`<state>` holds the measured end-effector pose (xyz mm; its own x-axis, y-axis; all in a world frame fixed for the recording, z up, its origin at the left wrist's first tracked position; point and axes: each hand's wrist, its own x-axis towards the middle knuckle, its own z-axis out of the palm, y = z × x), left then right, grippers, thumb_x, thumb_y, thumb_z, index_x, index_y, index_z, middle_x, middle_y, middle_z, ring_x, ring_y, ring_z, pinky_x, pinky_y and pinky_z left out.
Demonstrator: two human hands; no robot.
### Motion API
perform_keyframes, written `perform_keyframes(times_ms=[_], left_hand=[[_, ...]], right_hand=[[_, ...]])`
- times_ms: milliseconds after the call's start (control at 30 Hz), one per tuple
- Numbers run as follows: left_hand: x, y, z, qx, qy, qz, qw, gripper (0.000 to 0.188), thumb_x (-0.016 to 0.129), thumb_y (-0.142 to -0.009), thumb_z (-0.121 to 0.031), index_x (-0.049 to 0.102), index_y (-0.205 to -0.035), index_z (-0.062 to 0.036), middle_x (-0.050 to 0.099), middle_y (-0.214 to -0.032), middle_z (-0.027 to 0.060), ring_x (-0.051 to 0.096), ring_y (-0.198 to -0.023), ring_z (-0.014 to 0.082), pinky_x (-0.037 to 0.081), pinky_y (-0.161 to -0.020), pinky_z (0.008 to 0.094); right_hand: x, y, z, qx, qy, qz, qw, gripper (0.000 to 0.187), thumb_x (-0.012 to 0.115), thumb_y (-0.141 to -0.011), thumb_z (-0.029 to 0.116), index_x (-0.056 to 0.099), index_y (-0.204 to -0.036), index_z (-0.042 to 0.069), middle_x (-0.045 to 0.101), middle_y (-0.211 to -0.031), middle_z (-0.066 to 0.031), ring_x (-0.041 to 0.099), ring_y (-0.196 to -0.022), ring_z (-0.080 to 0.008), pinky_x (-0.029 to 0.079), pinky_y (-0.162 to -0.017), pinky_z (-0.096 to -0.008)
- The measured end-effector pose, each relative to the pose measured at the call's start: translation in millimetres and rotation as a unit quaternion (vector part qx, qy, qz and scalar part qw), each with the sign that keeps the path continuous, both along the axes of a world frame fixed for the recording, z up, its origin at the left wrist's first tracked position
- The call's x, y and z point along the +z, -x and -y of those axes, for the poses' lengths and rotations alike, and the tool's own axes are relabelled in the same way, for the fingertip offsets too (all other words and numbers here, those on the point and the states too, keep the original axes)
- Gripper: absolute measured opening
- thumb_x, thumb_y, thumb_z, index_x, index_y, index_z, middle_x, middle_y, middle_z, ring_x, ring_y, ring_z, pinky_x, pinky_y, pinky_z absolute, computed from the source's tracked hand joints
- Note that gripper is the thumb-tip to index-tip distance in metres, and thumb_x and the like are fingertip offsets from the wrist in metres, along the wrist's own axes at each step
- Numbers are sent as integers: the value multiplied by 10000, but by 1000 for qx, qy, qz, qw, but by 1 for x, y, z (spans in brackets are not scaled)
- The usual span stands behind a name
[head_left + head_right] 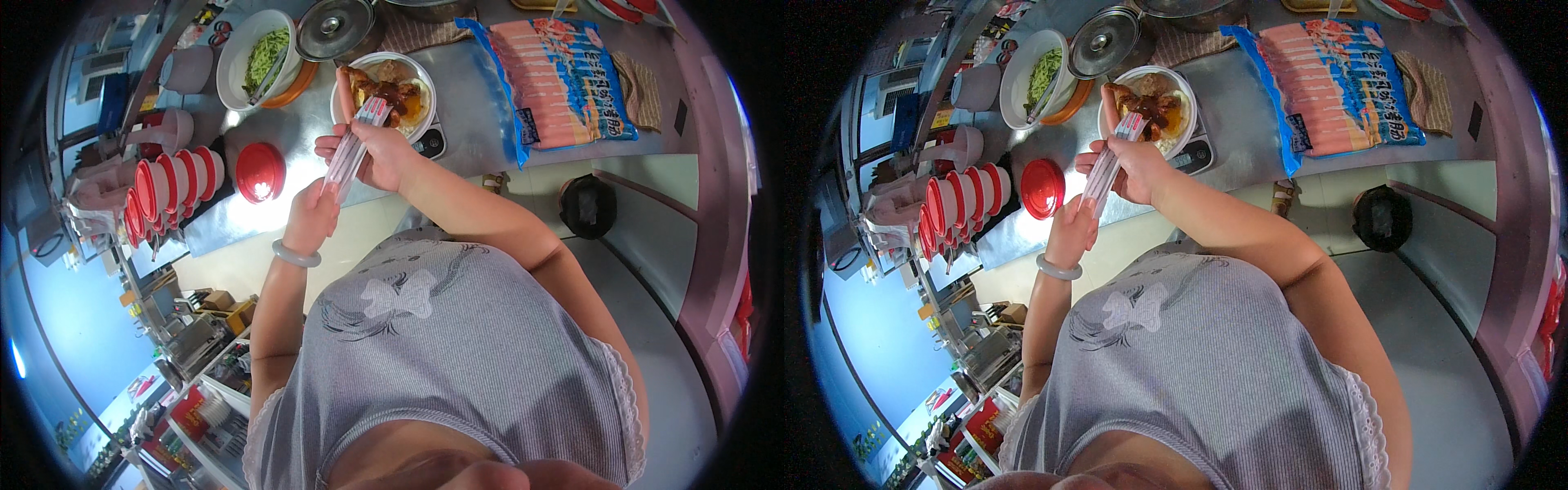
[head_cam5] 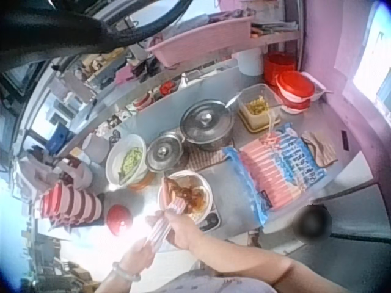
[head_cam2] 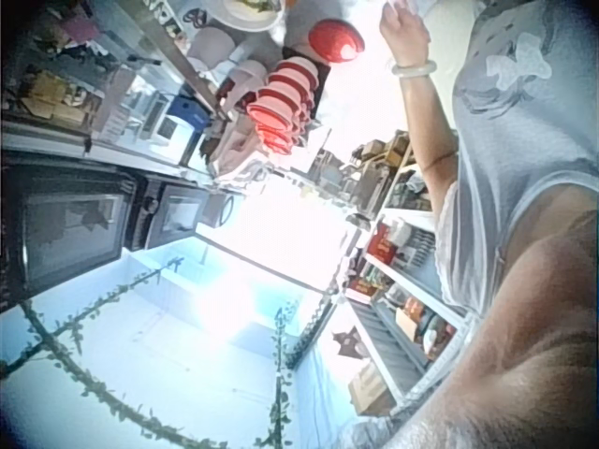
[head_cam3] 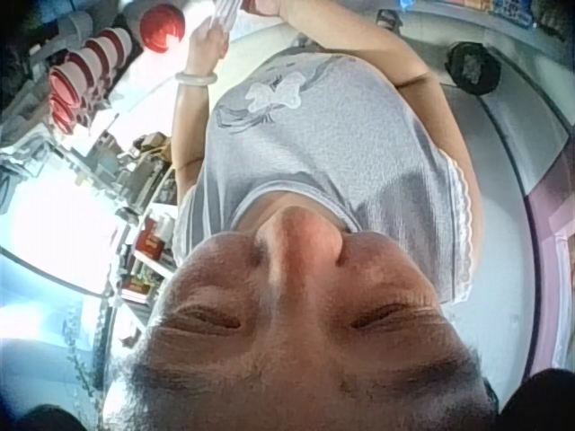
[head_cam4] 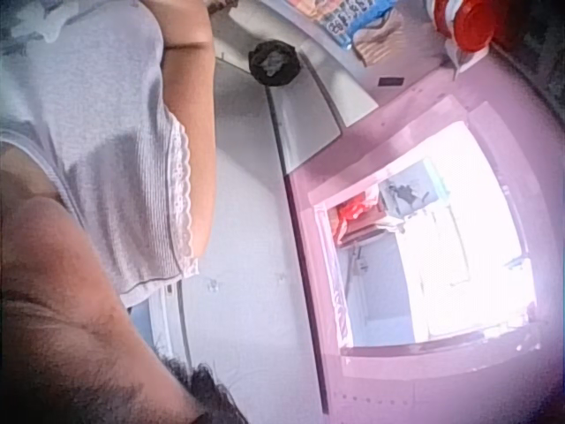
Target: The person assembles a food bowl by retrieving ingredients from a refrigerator and adding them to a container. They place a fried egg, a meat patty, and a sausage into the bowl, then add sauce from a packet, shredded vegetables, and corn. Finally, they place a lid on the bowl.
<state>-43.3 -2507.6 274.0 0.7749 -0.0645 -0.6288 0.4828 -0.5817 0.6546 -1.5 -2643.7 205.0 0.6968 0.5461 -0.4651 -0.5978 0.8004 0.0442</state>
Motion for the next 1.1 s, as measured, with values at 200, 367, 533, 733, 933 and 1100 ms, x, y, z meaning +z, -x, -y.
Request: perform_keyframes(times_ms=[200, 367, 533, 733, 933, 1100], left_hand=[[-2, 7, -3, -23, -7, 26, 999, 243, 374, -902, -226, 447, -771, -35, 382, -500, -16, 343, -372, 55, 270, -333, 209], [-5, 11, -6, -12, 16, 14, 1000, 236, 370, -908, -214, 448, -773, -37, 376, -507, -20, 346, -384, 53, 281, -341, 203], [-6, 12, -4, -31, 18, 21, 999, 235, 368, -911, -205, 438, -755, -45, 366, -506, -24, 334, -388, 52, 279, -347, 201], [-21, 16, -11, -10, 92, 17, 996, 240, 369, -916, -234, 420, -764, -56, 349, -518, -24, 321, -398, 60, 276, -362, 201], [-71, 24, -20, 143, 276, -48, 949, 201, 359, -919, -241, 410, -807, -82, 325, -538, -19, 318, -415, 84, 274, -382, 206], [-104, 22, -15, 165, 383, -88, 905, 225, 392, -908, -265, 398, -777, -82, 348, -582, 2, 355, -451, 116, 316, -423, 256]], right_hand=[[-1, -6, -3, -10, -30, -63, 997, 298, 268, -931, 276, 427, -892, 26, 497, -786, -109, 534, -770, -258, 442, -810, -428], [-5, -8, -5, -9, -92, -47, 995, 338, 259, -929, 335, 390, -730, 96, 329, -570, 5, 364, -521, -142, 399, -588, -308], [-4, -8, -5, 10, -69, -26, 997, 361, 272, -921, 356, 353, -649, 133, 236, -525, 39, 261, -469, -101, 310, -495, -266], [-7, -7, -8, 0, -45, -9, 999, 311, 397, -890, 344, 408, -673, 121, 309, -535, 30, 341, -478, -115, 354, -511, -276], [-29, 20, -42, 29, 317, 197, 927, 356, 555, -770, 144, 448, -1070, -13, 571, -829, -111, 572, -707, -222, 455, -684, -331], [-43, 26, -33, 101, 579, 324, 741, 502, 565, -753, 152, 347, -1140, -80, 566, -823, -269, 579, -814, -357, 436, -743, -397]])
